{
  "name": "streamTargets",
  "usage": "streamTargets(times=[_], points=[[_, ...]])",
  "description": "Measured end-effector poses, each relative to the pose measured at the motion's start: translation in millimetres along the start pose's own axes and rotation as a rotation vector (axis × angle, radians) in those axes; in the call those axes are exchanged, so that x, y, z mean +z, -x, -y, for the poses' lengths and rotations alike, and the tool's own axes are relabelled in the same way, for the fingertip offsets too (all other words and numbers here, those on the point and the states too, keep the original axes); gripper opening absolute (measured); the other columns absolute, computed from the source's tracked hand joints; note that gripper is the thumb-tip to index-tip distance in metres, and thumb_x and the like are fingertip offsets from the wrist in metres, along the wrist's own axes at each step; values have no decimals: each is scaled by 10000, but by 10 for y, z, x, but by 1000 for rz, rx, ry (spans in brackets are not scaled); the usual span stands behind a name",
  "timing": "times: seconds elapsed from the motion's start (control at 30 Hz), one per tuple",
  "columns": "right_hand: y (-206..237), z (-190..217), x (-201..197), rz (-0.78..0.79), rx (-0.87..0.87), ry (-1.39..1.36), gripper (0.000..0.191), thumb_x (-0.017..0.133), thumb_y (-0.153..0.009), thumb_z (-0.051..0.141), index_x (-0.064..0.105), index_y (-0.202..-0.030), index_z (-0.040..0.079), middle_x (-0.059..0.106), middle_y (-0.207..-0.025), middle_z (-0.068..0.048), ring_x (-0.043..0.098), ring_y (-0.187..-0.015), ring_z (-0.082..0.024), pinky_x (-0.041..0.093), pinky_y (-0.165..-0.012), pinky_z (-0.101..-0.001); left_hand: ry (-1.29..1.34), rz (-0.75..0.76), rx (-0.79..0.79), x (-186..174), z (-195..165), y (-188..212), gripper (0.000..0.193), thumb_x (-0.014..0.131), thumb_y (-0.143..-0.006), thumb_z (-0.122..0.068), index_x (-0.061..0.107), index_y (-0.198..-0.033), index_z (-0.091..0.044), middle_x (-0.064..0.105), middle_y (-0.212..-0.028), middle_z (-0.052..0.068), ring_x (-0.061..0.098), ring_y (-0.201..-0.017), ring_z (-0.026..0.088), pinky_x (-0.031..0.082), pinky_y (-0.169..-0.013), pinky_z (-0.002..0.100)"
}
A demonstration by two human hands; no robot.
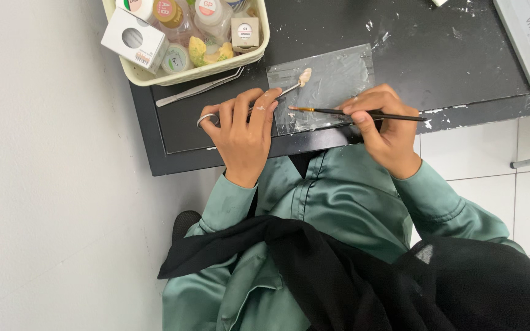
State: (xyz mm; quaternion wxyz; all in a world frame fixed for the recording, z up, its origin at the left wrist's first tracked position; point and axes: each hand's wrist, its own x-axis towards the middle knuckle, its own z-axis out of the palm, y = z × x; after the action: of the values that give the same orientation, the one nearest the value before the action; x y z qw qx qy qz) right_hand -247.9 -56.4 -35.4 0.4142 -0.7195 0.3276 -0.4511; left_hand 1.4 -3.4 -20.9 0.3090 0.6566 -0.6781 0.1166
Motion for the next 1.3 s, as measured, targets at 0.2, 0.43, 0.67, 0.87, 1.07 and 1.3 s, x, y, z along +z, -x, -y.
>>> streamTargets(times=[0.2,0.43,0.67,0.87,1.07,1.3], points=[[-29,44,-13,19,8,-14,158,619,-1110,137,640,-1045,-5,660,-1075,-123,736,-1009,-223,585,-851,-305,2,-3,10,-1,2,-11,252,762,-1023,-246,703,-1268,-260,628,-1165,-84,581,-1025,140,321,-1011,454],[-28,60,15,54,-127,129,81,645,-1077,63,639,-1040,-8,698,-1059,-133,723,-975,-255,564,-854,-324,-16,2,14,-3,6,-3,258,760,-1023,-241,700,-1272,-264,627,-1168,-84,582,-1030,145,319,-1015,463],[-6,29,27,26,-137,35,70,653,-1040,1,606,-1091,2,659,-1050,-149,736,-1012,-263,590,-843,-322,9,1,7,-6,1,-13,268,754,-1027,-243,686,-1286,-266,622,-1161,-87,582,-1024,143,325,-1011,461],[7,-30,28,-21,-144,2,118,636,-1048,-10,551,-1125,16,689,-1046,-145,727,-959,-230,597,-836,-318,-1,-7,13,2,9,-17,270,760,-1021,-249,688,-1281,-265,623,-1152,-87,577,-1012,145,324,-1004,464],[16,-53,15,15,-173,34,132,652,-1022,-19,554,-1104,12,668,-1034,-178,732,-963,-266,615,-813,-332,12,-14,10,17,10,-15,276,763,-1020,-247,685,-1283,-264,621,-1162,-82,579,-1022,147,333,-1015,459],[40,-54,16,8,-143,-30,129,656,-1034,-8,555,-1114,1,633,-1064,-165,753,-987,-292,631,-843,-357,9,-15,10,9,3,-32,270,766,-1012,-249,693,-1272,-258,618,-1144,-90,576,-1010,147,329,-1002,463]])
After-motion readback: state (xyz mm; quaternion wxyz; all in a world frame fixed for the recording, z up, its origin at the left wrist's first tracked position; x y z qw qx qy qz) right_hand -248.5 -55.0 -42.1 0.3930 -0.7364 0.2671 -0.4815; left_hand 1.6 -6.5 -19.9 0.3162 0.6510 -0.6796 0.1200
